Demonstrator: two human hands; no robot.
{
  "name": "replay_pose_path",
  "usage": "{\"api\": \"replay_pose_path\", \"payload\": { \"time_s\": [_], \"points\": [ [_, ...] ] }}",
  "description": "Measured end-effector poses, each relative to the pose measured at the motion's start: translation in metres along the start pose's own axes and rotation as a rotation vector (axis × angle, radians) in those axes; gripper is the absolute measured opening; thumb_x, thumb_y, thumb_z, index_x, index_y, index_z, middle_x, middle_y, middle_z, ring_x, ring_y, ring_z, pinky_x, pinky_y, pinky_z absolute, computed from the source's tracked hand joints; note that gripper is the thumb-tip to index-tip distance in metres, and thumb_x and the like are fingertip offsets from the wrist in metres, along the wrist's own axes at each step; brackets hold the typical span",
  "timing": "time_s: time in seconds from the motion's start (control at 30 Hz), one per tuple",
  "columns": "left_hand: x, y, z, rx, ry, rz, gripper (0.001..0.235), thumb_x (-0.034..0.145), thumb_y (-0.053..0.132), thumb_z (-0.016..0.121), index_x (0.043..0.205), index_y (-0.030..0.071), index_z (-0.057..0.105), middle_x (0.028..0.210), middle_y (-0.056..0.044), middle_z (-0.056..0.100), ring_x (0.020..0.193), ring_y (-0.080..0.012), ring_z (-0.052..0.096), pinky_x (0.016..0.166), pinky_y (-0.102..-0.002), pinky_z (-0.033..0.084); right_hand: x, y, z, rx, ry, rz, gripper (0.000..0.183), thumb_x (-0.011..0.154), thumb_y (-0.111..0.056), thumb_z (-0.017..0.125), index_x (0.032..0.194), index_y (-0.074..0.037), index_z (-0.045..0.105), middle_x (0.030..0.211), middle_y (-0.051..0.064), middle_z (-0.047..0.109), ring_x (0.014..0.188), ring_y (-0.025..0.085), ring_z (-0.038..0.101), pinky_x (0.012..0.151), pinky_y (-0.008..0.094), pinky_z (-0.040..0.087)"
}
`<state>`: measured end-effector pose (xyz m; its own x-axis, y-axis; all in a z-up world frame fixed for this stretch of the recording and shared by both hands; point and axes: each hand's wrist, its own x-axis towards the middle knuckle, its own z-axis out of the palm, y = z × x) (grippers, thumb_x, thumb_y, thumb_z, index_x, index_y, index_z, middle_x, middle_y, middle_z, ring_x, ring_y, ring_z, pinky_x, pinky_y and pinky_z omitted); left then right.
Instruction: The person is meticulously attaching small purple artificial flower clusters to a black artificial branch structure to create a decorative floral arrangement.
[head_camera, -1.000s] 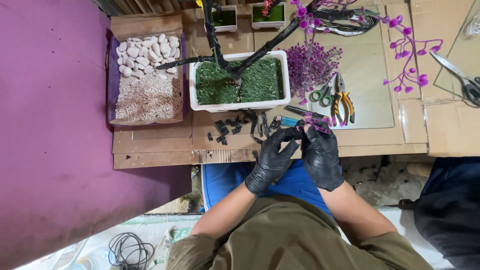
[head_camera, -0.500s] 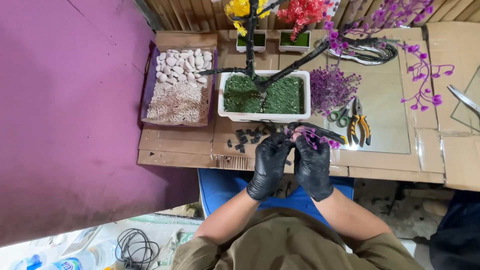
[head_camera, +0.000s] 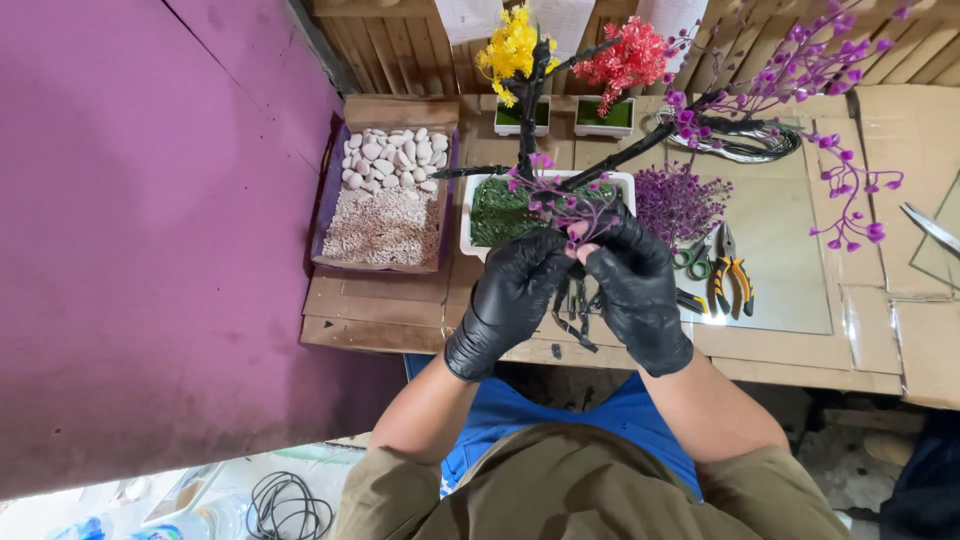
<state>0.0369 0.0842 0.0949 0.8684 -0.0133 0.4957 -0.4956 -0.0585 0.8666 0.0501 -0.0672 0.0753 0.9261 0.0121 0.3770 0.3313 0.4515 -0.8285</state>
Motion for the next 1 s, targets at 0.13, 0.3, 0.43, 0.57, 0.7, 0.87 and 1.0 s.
{"api": "replay_pose_path", "payload": {
  "time_s": [0.13,0.3,0.43,0.57,0.7,0.87,1.0],
  "points": [
    [0.033,0.041,-0.018,0.019,-0.066,0.109,0.012,0.099,0.010,0.066,0.104,0.005,0.076,0.096,-0.018,0.076,0.101,-0.0397,0.073,0.089,-0.050,0.058,0.027,-0.026,0.030,-0.015,-0.003,-0.046,0.019,0.087,0.006,0.075,0.105,0.005,0.069,0.100,0.022,0.071,0.086,0.027,0.073,0.073,0.038,0.063],
    [0.062,0.044,-0.030,-0.006,-0.075,0.157,0.012,0.097,0.009,0.070,0.105,0.009,0.078,0.095,-0.013,0.077,0.094,-0.0337,0.075,0.089,-0.044,0.058,0.048,-0.073,0.064,-0.068,-0.078,-0.156,0.011,0.094,0.000,0.072,0.105,-0.001,0.070,0.103,0.025,0.069,0.085,0.026,0.070,0.075,0.040,0.062],
    [0.103,0.021,-0.030,0.008,0.111,0.338,0.012,0.103,0.012,0.065,0.114,0.012,0.070,0.105,-0.010,0.072,0.080,-0.0201,0.072,0.075,-0.034,0.063,0.071,-0.098,0.072,-0.202,-0.039,-0.323,0.005,0.103,-0.014,0.071,0.107,-0.012,0.069,0.100,0.002,0.069,0.098,0.014,0.065,0.094,0.031,0.056],
    [0.140,-0.014,-0.024,0.087,0.293,0.461,0.022,0.107,0.015,0.065,0.129,0.014,0.065,0.129,-0.007,0.070,0.127,-0.0255,0.068,0.116,-0.039,0.057,0.106,-0.101,0.076,-0.233,-0.016,-0.377,0.006,0.101,-0.021,0.076,0.102,-0.018,0.070,0.096,-0.007,0.069,0.096,0.011,0.066,0.103,0.035,0.062],
    [0.160,-0.038,-0.006,-0.466,0.208,0.389,0.040,0.101,-0.016,0.059,0.129,0.010,0.069,0.133,-0.006,0.068,0.133,-0.0240,0.061,0.112,-0.040,0.061,0.136,-0.086,0.070,-0.257,-0.073,-0.357,0.009,0.102,-0.016,0.075,0.100,-0.012,0.068,0.091,-0.004,0.066,0.093,0.014,0.066,0.091,0.030,0.060],
    [0.170,-0.044,0.004,-0.459,0.253,0.341,0.018,0.100,0.010,0.073,0.118,0.012,0.073,0.120,-0.010,0.075,0.116,-0.0267,0.072,0.098,-0.039,0.066,0.162,-0.072,0.069,-0.311,-0.169,-0.540,0.009,0.106,0.001,0.068,0.111,-0.006,0.069,0.104,0.005,0.068,0.103,0.023,0.068,0.095,0.039,0.060],
    [0.172,-0.038,0.003,-0.285,0.300,0.334,0.017,0.099,0.015,0.072,0.115,0.013,0.073,0.114,-0.006,0.076,0.110,-0.0235,0.073,0.093,-0.037,0.068,0.185,-0.046,0.057,-0.304,-0.161,-0.518,0.008,0.102,0.003,0.073,0.105,-0.003,0.069,0.100,0.006,0.070,0.100,0.022,0.069,0.094,0.038,0.062]
  ]
}}
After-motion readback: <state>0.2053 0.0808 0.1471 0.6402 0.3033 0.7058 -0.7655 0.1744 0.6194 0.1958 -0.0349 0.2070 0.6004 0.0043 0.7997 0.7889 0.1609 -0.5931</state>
